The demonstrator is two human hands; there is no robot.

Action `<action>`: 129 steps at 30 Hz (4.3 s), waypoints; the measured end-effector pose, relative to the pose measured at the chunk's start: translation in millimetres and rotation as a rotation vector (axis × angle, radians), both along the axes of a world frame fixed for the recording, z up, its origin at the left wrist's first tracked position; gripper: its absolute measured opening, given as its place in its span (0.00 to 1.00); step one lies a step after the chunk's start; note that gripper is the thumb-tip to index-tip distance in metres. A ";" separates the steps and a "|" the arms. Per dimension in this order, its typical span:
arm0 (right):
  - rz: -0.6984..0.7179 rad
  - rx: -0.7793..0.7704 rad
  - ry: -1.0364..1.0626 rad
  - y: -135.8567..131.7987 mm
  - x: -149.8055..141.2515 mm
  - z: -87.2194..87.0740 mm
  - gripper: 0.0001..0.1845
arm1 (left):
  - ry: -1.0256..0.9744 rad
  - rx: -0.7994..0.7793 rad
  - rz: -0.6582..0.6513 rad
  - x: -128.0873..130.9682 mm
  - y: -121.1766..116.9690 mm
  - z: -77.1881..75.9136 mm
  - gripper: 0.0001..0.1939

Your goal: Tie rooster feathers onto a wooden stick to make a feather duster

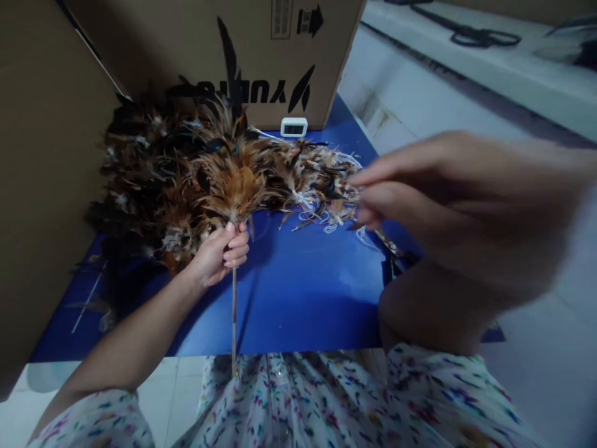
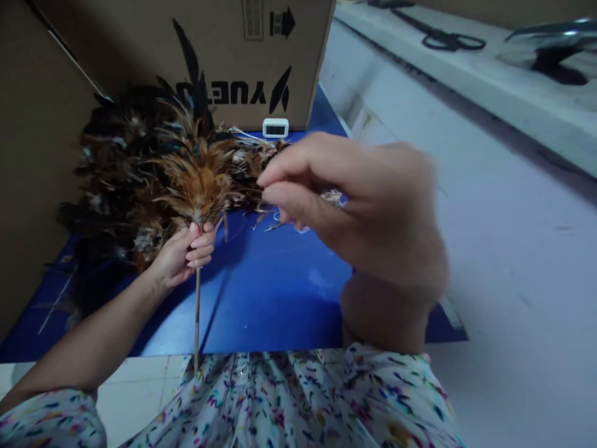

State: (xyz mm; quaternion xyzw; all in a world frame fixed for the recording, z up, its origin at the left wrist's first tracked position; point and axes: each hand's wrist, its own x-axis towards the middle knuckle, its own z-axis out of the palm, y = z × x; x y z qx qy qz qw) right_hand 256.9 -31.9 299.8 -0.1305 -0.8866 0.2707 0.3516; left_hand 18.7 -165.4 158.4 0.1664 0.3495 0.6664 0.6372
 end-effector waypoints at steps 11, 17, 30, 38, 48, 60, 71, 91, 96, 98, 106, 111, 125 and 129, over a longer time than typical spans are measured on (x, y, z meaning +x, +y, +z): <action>0.063 -0.063 -0.175 107.6 -148.3 -117.1 0.14 | -0.043 0.107 0.156 -12.5 -1.5 11.3 0.09; -0.108 0.415 -0.583 116.1 -200.4 -129.0 0.21 | -0.063 0.104 0.192 -14.9 0.6 10.4 0.09; -0.168 -0.129 -0.213 137.1 -178.6 -112.4 0.06 | -0.071 0.084 0.129 -14.5 4.9 -3.2 0.08; -0.120 -0.562 0.004 131.8 -140.7 -97.9 0.05 | -0.062 0.039 0.063 -2.8 10.4 1.7 0.08; -0.487 0.025 -0.358 114.6 -102.9 -108.0 0.12 | 0.022 0.014 -0.030 13.1 51.2 46.0 0.10; -0.514 -0.165 -0.484 120.5 -110.9 -151.0 0.11 | 0.076 0.007 -0.023 10.6 56.6 59.2 0.10; -0.243 -0.749 0.206 120.5 -88.3 -97.0 0.09 | 0.136 -0.004 0.036 9.3 61.4 46.2 0.10; 0.107 -0.691 0.215 42.1 -65.1 -38.5 0.11 | 0.017 -0.058 -0.077 19.8 61.1 44.0 0.17; 0.087 -0.682 0.200 41.4 -61.5 -37.1 0.12 | -0.062 -0.019 -0.133 17.7 60.4 44.7 0.19; 0.086 -0.677 0.193 40.5 -61.0 -38.1 0.11 | -0.071 -0.002 -0.142 17.8 60.0 44.5 0.19; 0.147 -0.781 0.201 36.0 -60.6 -35.1 0.10 | -0.073 0.021 -0.155 18.0 59.4 43.8 0.20; 0.259 -0.821 0.168 39.5 -52.1 -31.2 0.11 | -0.084 0.039 -0.199 17.2 59.5 43.2 0.21; 0.248 -0.805 -0.007 37.4 -48.5 -32.0 0.09 | -0.011 -0.039 -0.205 22.9 58.5 47.2 0.24; 0.214 -0.794 -0.029 34.8 -57.2 -35.5 0.07 | -0.018 -0.067 -0.213 25.3 57.8 48.3 0.27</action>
